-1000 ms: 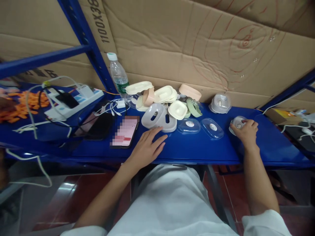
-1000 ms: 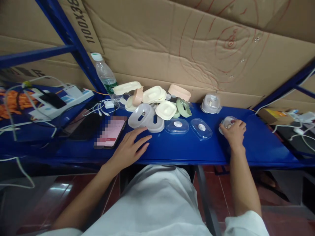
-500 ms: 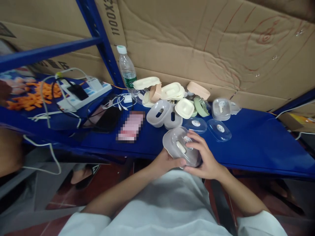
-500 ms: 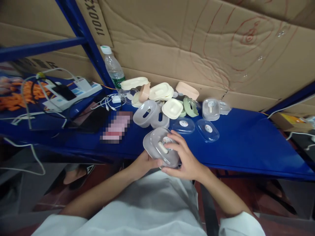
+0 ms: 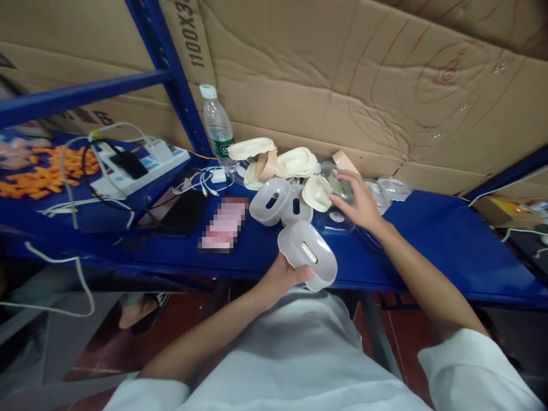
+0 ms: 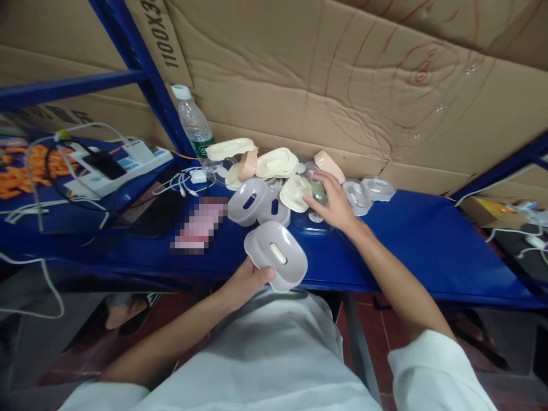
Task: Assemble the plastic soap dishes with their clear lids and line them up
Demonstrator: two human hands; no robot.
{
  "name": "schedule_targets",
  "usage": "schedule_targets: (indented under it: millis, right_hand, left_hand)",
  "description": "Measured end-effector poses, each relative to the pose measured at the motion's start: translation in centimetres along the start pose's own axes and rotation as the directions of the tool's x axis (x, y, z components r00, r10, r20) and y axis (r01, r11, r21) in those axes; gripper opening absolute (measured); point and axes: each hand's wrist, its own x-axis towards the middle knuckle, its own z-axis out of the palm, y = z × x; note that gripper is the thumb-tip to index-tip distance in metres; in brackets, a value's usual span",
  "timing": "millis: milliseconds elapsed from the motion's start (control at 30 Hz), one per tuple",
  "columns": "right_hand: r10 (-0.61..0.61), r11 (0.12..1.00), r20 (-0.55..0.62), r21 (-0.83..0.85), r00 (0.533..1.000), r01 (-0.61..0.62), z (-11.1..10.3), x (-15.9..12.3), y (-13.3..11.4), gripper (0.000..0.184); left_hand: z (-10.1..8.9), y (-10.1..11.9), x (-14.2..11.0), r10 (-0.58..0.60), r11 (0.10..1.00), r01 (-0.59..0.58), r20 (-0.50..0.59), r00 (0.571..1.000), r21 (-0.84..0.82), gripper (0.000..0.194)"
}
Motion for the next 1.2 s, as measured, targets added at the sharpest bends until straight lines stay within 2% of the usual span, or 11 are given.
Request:
schedule_targets:
  millis: [167,267,367,467,567,667,733,800,1033,1133,1200]
  right_hand:
    - [0.007,0.984,0.047,-0.176,0.999,0.002,2.7,3.5,3.2,0.05]
    - [0.017,0.974,0.074,-0.225,0.997,0.0,3.4,4.3,3.9,0.037]
    - [0.049,0.976,0.176,-0.216,0.983,-0.01,3.1,5.0,3.6,0.037]
    - [0.029,0.985,0.153,-0.175,0.988,-0.002,2.0,4.5,0.7,0.044]
    - [-0.064,0.997,0.078,-0.028,0.995,0.067,0.6,1.4,-5.1,0.045]
    - [-0.231,0.97,0.227,0.135,0.946,0.205,0.1,-3.2,-10.9,0.059]
    - [-0.245,0.966,0.271,0.149,0.931,0.211,0.4,-5.8,-13.2,0.078]
    - [-0.21,0.973,0.25,0.15,0.945,0.177,1.0,-7.2,-14.1,0.082]
    - [-0.218,0.93,0.166,0.335,0.962,0.153,1.5,-6.4,-13.3,0.051]
    - [-0.154,0.946,0.079,0.3,0.985,0.124,0.4,-5.7,-13.0,0.038]
    - [-0.138,0.973,-0.009,0.184,0.99,0.137,-0.5,-4.7,-12.4,0.038]
  left_hand:
    - [-0.5,-0.2,0.0,0.057,0.998,-0.057,0.004,0.998,0.0,0.11]
    - [-0.2,0.4,-0.4,0.081,0.997,-0.081,0.031,0.996,0.011,0.107]
    - [0.1,0.8,-0.5,0.098,0.995,-0.099,0.043,0.994,0.017,0.107]
    - [0.0,0.8,-0.4,0.114,0.993,-0.114,0.013,0.993,0.02,0.108]
    - [-0.3,0.8,-0.3,0.137,0.99,-0.137,-0.036,0.99,0.018,0.106]
    - [-0.4,1.0,-0.2,0.177,0.984,-0.178,-0.11,0.978,0.002,0.105]
    - [-0.4,1.0,-0.2,0.181,0.982,-0.186,-0.142,0.973,-0.024,0.104]
    - [-0.4,1.0,-0.2,0.165,0.984,-0.173,-0.142,0.976,-0.046,0.103]
    - [-0.9,0.8,-0.2,0.142,0.985,-0.156,-0.175,0.974,-0.069,0.092]
    - [-0.6,1.2,-0.3,0.139,0.988,-0.148,-0.192,0.972,-0.032,0.087]
    - [-0.3,1.7,-0.3,0.129,0.992,-0.126,-0.197,0.972,0.03,0.082]
